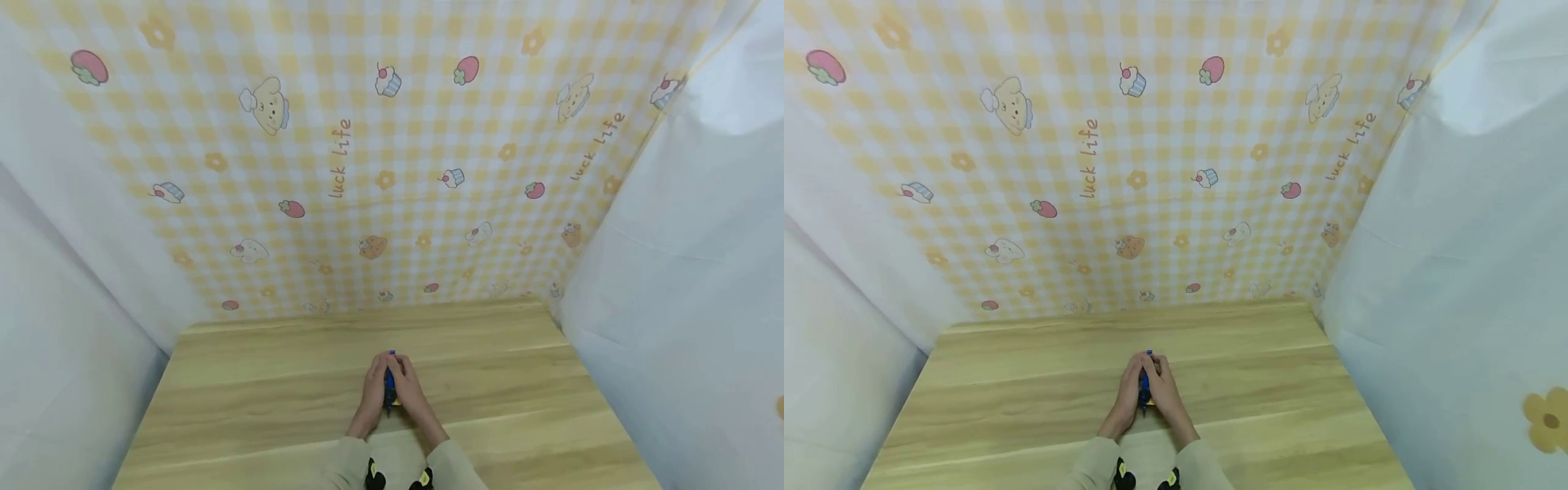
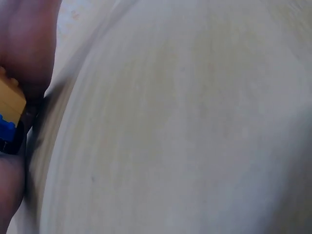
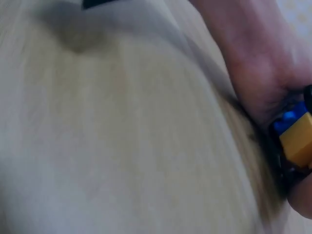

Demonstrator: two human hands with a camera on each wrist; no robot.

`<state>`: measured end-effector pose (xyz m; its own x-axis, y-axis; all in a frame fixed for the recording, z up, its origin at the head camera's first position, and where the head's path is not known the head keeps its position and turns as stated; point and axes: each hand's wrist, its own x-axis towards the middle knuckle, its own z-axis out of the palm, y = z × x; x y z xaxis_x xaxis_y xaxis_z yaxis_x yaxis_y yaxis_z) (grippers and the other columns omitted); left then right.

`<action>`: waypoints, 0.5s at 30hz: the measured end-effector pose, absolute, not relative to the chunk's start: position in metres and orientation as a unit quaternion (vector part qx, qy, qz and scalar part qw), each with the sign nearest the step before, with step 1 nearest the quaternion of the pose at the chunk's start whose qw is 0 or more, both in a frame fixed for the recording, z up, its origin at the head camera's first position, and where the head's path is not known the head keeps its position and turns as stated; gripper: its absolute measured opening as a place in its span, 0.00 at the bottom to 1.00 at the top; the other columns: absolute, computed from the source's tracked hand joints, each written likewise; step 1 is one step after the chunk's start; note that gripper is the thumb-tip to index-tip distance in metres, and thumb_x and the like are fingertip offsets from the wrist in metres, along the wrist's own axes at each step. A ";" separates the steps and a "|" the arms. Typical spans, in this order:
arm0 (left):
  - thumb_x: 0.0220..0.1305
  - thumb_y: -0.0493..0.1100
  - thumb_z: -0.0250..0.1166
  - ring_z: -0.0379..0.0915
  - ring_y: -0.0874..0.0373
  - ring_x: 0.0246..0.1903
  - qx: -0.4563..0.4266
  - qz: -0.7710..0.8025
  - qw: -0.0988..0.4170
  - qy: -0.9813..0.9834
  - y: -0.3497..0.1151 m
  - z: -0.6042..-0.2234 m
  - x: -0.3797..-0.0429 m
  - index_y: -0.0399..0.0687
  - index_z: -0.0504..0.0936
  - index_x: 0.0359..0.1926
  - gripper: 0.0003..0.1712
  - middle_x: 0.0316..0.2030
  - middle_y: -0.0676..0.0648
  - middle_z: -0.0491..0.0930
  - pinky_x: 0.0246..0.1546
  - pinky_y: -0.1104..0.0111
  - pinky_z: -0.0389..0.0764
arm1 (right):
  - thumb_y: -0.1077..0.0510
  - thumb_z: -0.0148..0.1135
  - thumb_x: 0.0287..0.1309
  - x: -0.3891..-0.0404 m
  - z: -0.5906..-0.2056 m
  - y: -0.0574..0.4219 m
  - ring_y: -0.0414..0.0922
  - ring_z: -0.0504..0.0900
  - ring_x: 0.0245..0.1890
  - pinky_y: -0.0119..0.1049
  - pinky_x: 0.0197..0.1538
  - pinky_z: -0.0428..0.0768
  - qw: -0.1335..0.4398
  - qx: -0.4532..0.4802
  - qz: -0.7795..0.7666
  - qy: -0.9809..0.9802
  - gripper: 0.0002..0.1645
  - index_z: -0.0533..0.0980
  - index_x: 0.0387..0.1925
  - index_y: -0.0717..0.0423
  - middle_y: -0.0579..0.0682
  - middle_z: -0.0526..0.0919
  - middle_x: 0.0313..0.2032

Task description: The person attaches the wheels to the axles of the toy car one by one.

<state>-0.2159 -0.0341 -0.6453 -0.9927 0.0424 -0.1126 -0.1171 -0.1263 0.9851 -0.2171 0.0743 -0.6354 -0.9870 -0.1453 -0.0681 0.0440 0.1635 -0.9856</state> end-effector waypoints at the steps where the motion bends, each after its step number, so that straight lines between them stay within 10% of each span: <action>1: 0.78 0.65 0.36 0.67 0.52 0.59 -0.030 0.762 0.056 0.645 -0.033 -0.646 -0.215 0.46 0.68 0.68 0.35 0.64 0.41 0.69 0.58 0.65 0.67 | 0.39 0.42 0.76 -0.214 -0.637 0.077 0.53 0.74 0.61 0.44 0.62 0.73 0.068 -0.036 -0.646 0.759 0.32 0.64 0.66 0.60 0.61 0.75 0.60; 10: 0.74 0.58 0.54 0.74 0.59 0.40 -0.088 0.834 0.072 0.540 -0.037 -0.648 -0.216 0.40 0.58 0.70 0.35 0.39 0.48 0.74 0.43 0.72 0.76 | 0.51 0.58 0.71 -0.181 -0.653 0.100 0.48 0.77 0.58 0.29 0.55 0.76 0.065 -0.091 -0.649 0.752 0.28 0.65 0.67 0.54 0.58 0.75 0.62; 15: 0.74 0.62 0.53 0.74 0.60 0.47 -0.091 0.823 0.073 0.556 -0.035 -0.648 -0.218 0.45 0.56 0.74 0.39 0.50 0.45 0.74 0.46 0.74 0.77 | 0.52 0.62 0.67 -0.180 -0.656 0.101 0.49 0.77 0.59 0.31 0.56 0.76 0.026 -0.108 -0.637 0.763 0.32 0.65 0.69 0.50 0.56 0.73 0.65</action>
<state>-0.2184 -0.0354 -0.6478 -0.9729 0.0179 -0.2307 -0.2208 -0.3706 0.9022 -0.1803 0.1012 -0.6557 -0.9755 -0.1975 0.0970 -0.1305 0.1645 -0.9777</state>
